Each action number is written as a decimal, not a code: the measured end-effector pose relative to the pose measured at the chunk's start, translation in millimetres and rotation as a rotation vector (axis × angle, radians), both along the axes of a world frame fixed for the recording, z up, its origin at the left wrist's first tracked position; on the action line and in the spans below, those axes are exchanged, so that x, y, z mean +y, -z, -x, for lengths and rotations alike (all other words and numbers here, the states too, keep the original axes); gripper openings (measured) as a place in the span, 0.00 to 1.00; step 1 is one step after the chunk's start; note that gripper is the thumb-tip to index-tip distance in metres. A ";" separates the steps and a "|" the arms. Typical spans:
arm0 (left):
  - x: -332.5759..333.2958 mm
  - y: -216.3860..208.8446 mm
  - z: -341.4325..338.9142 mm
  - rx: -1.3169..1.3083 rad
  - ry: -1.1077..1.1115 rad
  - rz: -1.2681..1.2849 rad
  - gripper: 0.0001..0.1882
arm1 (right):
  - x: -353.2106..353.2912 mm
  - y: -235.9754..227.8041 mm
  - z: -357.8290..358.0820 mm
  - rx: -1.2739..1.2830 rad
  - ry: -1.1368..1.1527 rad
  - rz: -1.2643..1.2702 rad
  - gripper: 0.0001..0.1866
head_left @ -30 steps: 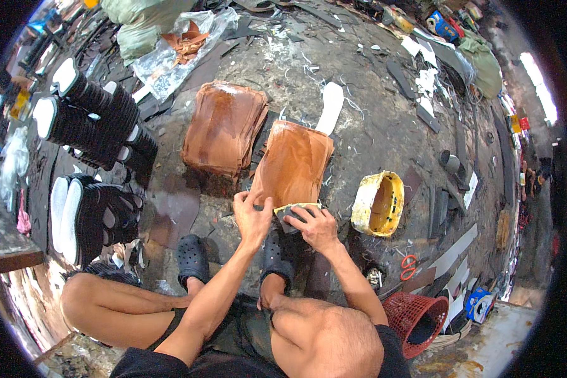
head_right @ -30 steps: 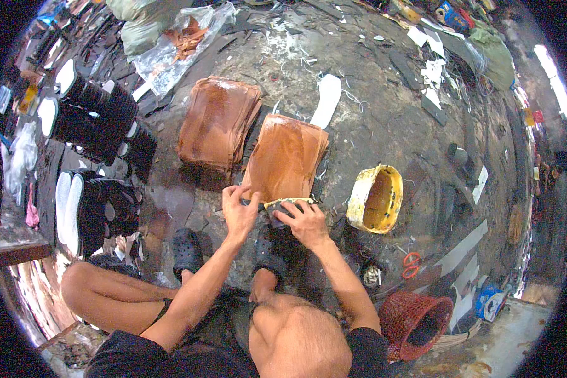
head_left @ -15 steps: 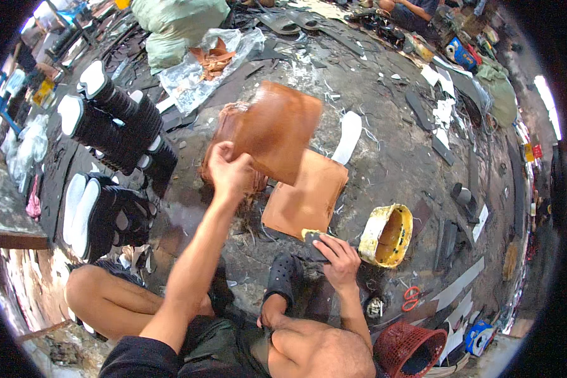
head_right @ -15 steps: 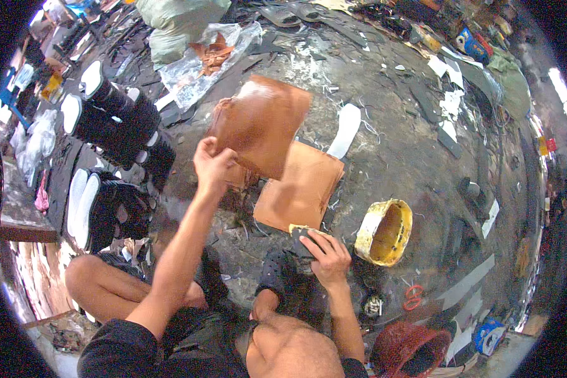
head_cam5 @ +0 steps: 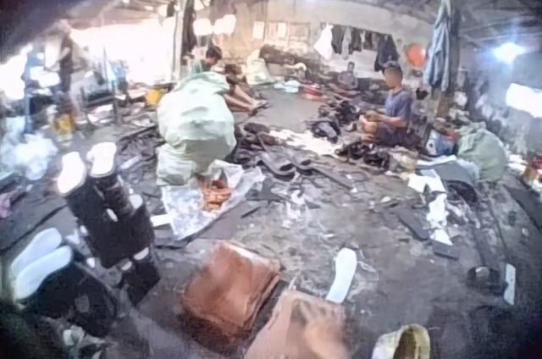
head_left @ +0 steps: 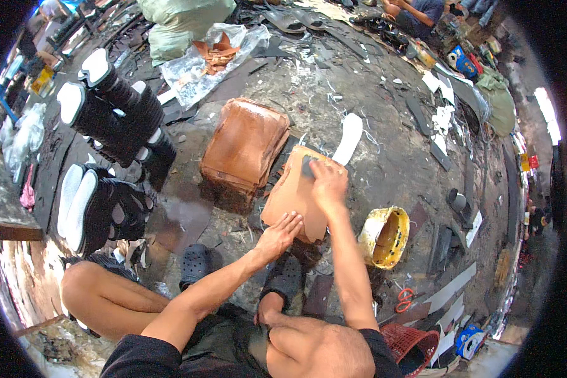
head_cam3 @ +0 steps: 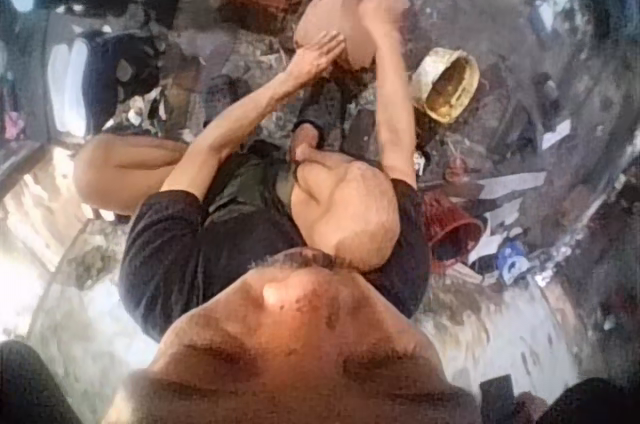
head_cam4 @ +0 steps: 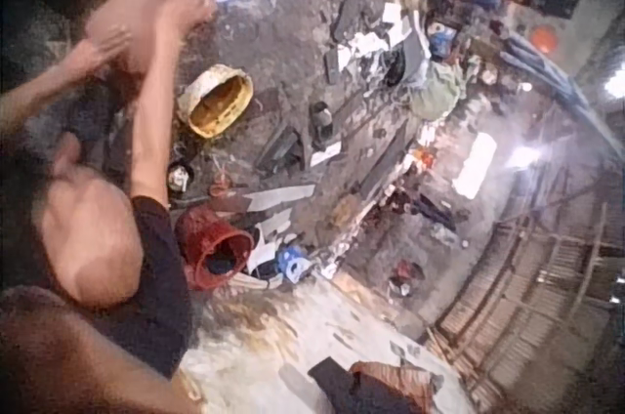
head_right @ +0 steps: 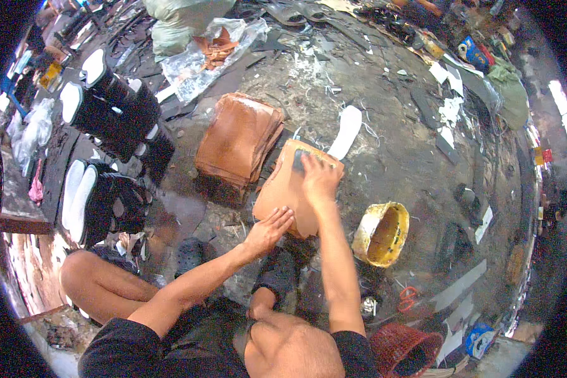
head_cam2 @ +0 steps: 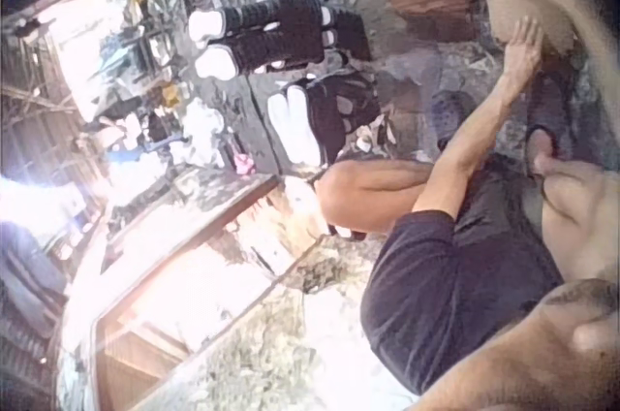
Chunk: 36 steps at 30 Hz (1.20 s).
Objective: The person sits on the floor and repeatedly applies a yellowish adhesive to rectangular brown leather pieces using a brush. They dip the brush into a yellow container and spread the substance across the surface of the leather, occasionally flipping the pieces to coat different sides.
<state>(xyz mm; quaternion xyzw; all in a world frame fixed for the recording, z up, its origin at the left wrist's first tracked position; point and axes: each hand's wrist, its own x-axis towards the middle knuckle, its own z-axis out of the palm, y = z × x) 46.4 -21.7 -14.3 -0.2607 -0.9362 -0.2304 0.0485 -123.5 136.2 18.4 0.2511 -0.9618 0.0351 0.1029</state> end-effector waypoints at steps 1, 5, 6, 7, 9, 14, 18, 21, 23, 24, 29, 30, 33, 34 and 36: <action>0.4 5.6 -2.2 -0.013 -0.003 0.028 0.32 | -12.1 29.8 -20.8 0.158 0.050 -0.123 0.26; -15.9 11.4 -8.0 -0.171 0.008 0.118 0.32 | -29.9 -3.3 -84.6 -0.265 -0.154 0.036 0.31; -23.2 23.4 -15.1 -0.079 -0.036 0.056 0.30 | -36.4 -30.1 -81.2 -0.412 -0.040 0.104 0.29; -25.1 24.1 -10.1 -0.029 -0.022 0.045 0.30 | -26.9 -49.9 -70.6 -0.555 0.090 0.157 0.27; -19.1 21.2 -15.1 0.034 0.007 0.009 0.30 | -2.8 -67.3 -48.8 -0.405 0.391 0.424 0.24; -32.7 37.9 -15.3 0.093 0.042 -0.023 0.29 | -23.7 -16.8 14.7 -0.356 0.553 0.307 0.22; -17.9 28.5 -14.4 0.122 0.017 0.016 0.28 | -60.1 -24.6 78.8 -0.413 0.036 0.160 0.18; -21.2 18.6 -12.4 0.025 -0.005 0.010 0.28 | -102.4 -33.5 62.0 -0.801 -0.500 -0.129 0.15; -17.8 14.9 -17.1 -0.145 -0.028 0.013 0.29 | -102.6 -5.1 1.6 -0.709 -0.739 0.038 0.18; -22.6 16.7 -21.6 -0.241 -0.058 0.026 0.29 | -108.4 -13.1 -29.1 -0.687 -0.805 0.010 0.21; -20.0 9.6 8.3 -0.097 -0.002 -0.009 0.32 | -53.8 -60.1 25.5 -0.637 -0.215 0.443 0.20; -20.7 8.0 13.0 -0.079 -0.010 -0.004 0.31 | -48.1 -65.9 46.4 -0.516 -0.075 0.257 0.19; -14.8 10.9 6.1 -0.042 -0.056 0.043 0.32 | -48.3 -54.3 41.2 -0.359 -0.026 -0.012 0.18; -11.1 11.3 2.9 -0.028 -0.073 0.064 0.33 | -51.7 -44.7 30.7 -0.338 -0.068 -0.053 0.17; 7.0 7.3 -15.6 -0.035 -0.107 0.022 0.33 | -55.6 -21.5 -11.9 -0.389 -0.252 -0.001 0.16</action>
